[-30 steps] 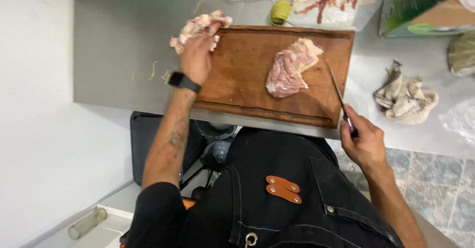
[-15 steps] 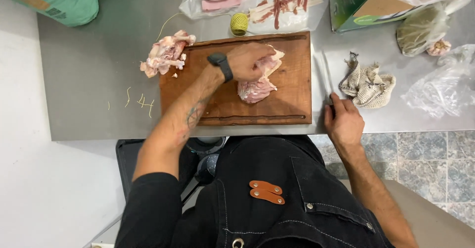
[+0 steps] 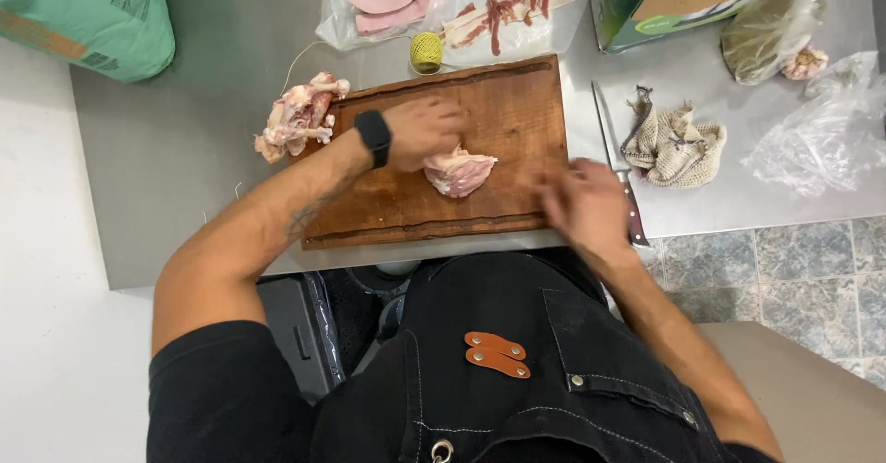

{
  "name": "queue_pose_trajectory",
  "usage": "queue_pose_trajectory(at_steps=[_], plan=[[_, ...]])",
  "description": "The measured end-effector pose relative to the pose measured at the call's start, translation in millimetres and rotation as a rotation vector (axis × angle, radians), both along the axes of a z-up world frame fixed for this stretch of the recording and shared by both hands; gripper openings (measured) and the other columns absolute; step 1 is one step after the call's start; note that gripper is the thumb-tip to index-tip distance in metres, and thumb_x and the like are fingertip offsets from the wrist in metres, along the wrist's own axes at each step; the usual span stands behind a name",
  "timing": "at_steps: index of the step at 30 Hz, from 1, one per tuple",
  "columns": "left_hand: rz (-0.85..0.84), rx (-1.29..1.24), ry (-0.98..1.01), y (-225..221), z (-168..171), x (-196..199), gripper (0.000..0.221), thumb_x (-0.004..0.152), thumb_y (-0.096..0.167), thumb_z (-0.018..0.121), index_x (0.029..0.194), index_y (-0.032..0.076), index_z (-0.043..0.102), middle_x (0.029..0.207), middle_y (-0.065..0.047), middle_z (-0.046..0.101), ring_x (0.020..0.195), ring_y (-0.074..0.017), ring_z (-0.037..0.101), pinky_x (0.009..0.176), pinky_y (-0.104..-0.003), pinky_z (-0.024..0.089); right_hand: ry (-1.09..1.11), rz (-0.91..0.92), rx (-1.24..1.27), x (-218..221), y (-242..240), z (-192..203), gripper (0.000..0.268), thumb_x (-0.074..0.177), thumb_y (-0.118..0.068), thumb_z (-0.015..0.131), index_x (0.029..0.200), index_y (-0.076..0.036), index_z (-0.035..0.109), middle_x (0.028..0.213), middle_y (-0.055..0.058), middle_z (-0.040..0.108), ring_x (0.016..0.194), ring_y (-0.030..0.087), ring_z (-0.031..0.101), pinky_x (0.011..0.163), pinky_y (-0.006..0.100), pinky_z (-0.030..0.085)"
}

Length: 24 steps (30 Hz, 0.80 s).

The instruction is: Deboning chicken thighs on a wooden cutting board using a kitchen knife in a food preparation area.

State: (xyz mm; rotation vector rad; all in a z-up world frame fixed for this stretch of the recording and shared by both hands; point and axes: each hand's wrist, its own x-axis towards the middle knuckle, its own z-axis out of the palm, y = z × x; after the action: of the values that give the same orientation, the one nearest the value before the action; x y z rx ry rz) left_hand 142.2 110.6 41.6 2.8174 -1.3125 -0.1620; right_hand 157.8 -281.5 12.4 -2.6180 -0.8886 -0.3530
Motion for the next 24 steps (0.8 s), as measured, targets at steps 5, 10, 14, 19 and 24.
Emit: queue_pose_trajectory(at_steps=[5, 10, 14, 19, 24], plan=[[-0.143, -0.331, -0.609, 14, -15, -45, 0.032, 0.115, 0.026, 0.050, 0.090, 0.012, 0.064, 0.083, -0.004, 0.051, 0.079, -0.0260, 0.057, 0.093, -0.045, 0.060, 0.358, 0.420, 0.071, -11, 98, 53, 0.073, 0.081, -0.054, 0.088, 0.141, -0.017, 0.071, 0.145, 0.010, 0.065, 0.138, 0.039, 0.057, 0.107, 0.054, 0.049], [0.080, -0.381, -0.664, 25, -59, -87, 0.034, 0.116, 0.031, 0.052, 0.102, 0.008, 0.071, 0.086, -0.007, 0.053, 0.083, -0.0291, 0.059, 0.089, -0.048, 0.061, 0.053, 0.571, 0.272, -22, 117, 22, 0.028, 0.086, -0.030, 0.087, 0.104, -0.015, 0.072, 0.126, 0.005, 0.071, 0.125, 0.033, 0.064, 0.103, 0.049, 0.049], [0.099, -0.425, -0.729, -6, -9, -100, 0.030, 0.116, 0.022, 0.057, 0.098, 0.005, 0.074, 0.115, -0.014, 0.074, 0.104, -0.0325, 0.070, 0.096, -0.048, 0.061, -0.231, 0.638, 0.364, -36, 115, 9, 0.015, 0.110, -0.019, 0.062, 0.109, -0.017, 0.077, 0.111, 0.004, 0.073, 0.102, 0.027, 0.072, 0.100, 0.046, 0.055], [0.088, -0.403, -0.778, -13, -26, -117, 0.026, 0.116, 0.024, 0.052, 0.110, 0.011, 0.073, 0.119, -0.012, 0.071, 0.105, -0.0311, 0.069, 0.098, -0.046, 0.062, -0.126, 0.614, 0.355, -45, 127, -13, 0.024, 0.098, -0.014, 0.066, 0.119, -0.015, 0.077, 0.098, 0.005, 0.063, 0.089, 0.026, 0.065, 0.097, 0.045, 0.054], [0.273, -0.290, -0.576, 1, 12, -102, 0.017, 0.112, 0.017, 0.064, 0.126, 0.009, 0.071, 0.120, -0.013, 0.073, 0.115, -0.0298, 0.069, 0.101, -0.043, 0.059, -0.103, 0.599, 0.343, -59, 138, 13, 0.011, 0.092, -0.007, 0.074, 0.100, -0.015, 0.073, 0.124, 0.012, 0.070, 0.119, 0.037, 0.068, 0.103, 0.052, 0.051]])
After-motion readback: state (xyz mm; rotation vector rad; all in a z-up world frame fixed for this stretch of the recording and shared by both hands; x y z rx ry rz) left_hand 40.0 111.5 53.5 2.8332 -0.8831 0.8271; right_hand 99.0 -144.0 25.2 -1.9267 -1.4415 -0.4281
